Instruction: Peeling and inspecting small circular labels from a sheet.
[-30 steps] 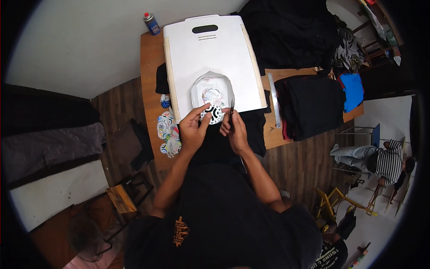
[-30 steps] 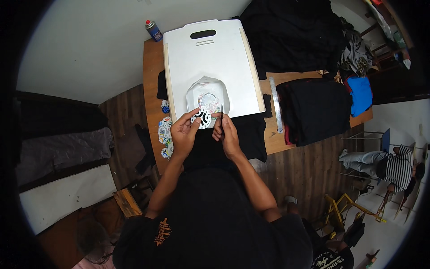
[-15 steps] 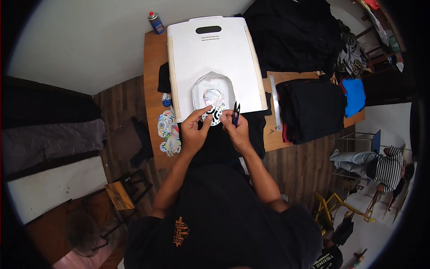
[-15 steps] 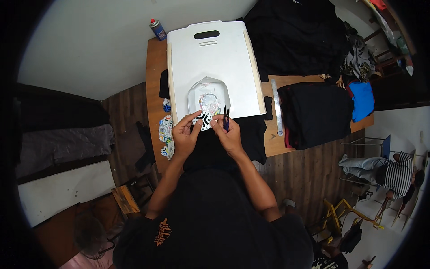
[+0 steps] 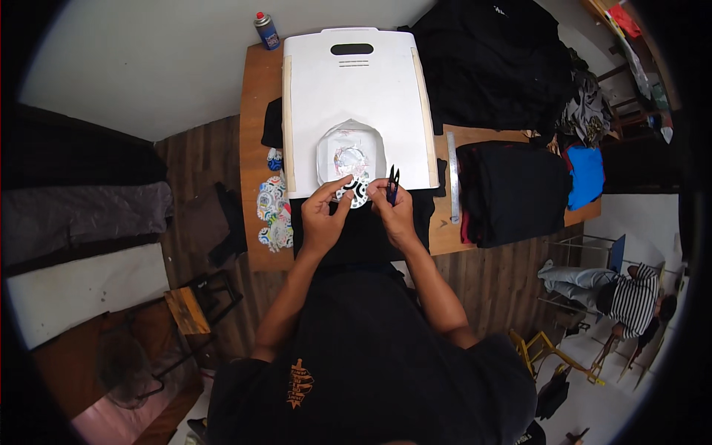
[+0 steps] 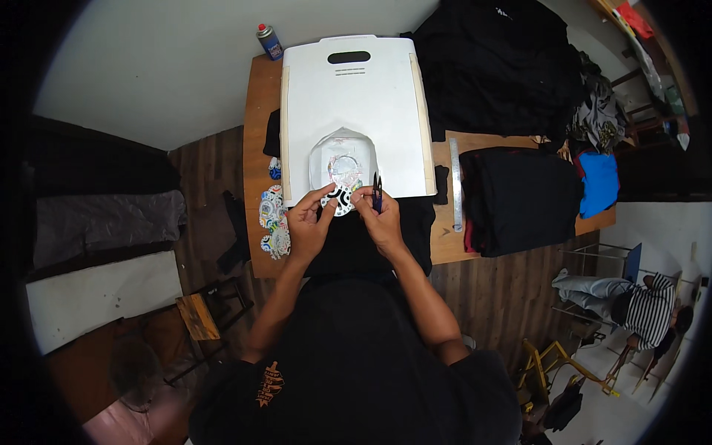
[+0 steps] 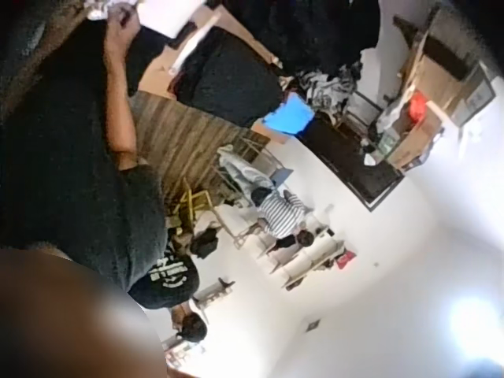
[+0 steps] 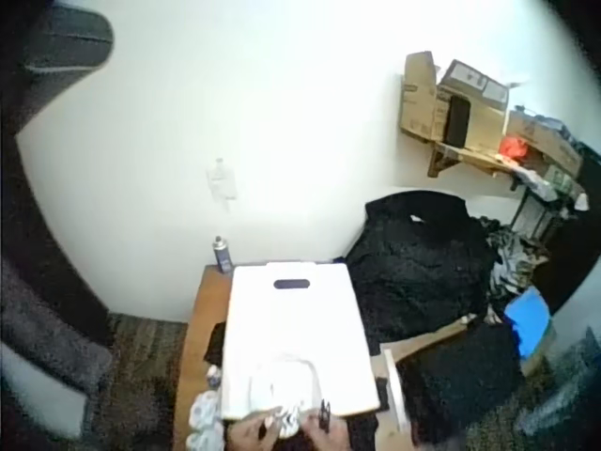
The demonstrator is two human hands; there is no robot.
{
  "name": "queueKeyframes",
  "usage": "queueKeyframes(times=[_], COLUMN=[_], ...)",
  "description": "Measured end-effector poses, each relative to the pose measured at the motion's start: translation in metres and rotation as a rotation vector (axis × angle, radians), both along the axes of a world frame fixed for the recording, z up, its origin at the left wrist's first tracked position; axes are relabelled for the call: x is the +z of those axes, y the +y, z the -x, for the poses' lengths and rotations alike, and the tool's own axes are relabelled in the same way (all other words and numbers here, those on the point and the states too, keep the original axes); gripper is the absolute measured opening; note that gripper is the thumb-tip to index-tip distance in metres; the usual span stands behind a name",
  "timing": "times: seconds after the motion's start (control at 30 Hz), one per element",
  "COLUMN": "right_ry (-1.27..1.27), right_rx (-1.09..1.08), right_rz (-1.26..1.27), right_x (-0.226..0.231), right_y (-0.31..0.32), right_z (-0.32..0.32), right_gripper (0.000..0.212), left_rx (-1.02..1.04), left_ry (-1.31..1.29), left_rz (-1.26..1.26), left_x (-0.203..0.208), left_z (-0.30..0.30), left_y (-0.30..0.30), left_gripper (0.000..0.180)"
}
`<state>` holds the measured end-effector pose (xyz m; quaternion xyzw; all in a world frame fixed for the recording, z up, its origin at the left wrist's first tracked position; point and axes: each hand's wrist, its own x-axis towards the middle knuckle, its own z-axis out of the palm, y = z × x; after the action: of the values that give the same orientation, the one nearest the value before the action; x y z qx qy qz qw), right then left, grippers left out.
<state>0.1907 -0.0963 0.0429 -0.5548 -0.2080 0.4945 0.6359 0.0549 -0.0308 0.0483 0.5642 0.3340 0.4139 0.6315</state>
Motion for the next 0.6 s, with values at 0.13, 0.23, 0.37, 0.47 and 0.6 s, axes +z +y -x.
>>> queueKeyframes(times=[0.13,0.23,0.37,0.47,0.6], right_ry=[0.001,0.031,-0.024,-0.089,-0.134], right_rx=[0.003,-0.018,-0.029,-0.020,0.159], right_rz=[-0.004,-0.027,-0.010,0.042,0.006], right_x=[-0.001,-0.004,-0.006,0.005,0.003], right_y=[0.005,0.008,0.013,0.021,0.021], right_z=[-0.007,-0.014,-0.025,-0.032,-0.039], right_gripper=[0.014,0.015,0.017,0.018,0.023], left_rx=[0.033,0.072,0.106,0.121,0.144], left_ry=[-0.015,0.009,0.014,-0.020,-0.079], left_rz=[0.038,0.022,0.019,0.071,0.138], left_x=[0.003,0.000,-0.004,-0.006,-0.006], left_z=[-0.004,-0.006,-0.008,-0.011,-0.013], left_y=[-0.005,-0.003,-0.001,0.001,0.002], left_gripper=[0.030,0.030,0.030,0.030,0.032])
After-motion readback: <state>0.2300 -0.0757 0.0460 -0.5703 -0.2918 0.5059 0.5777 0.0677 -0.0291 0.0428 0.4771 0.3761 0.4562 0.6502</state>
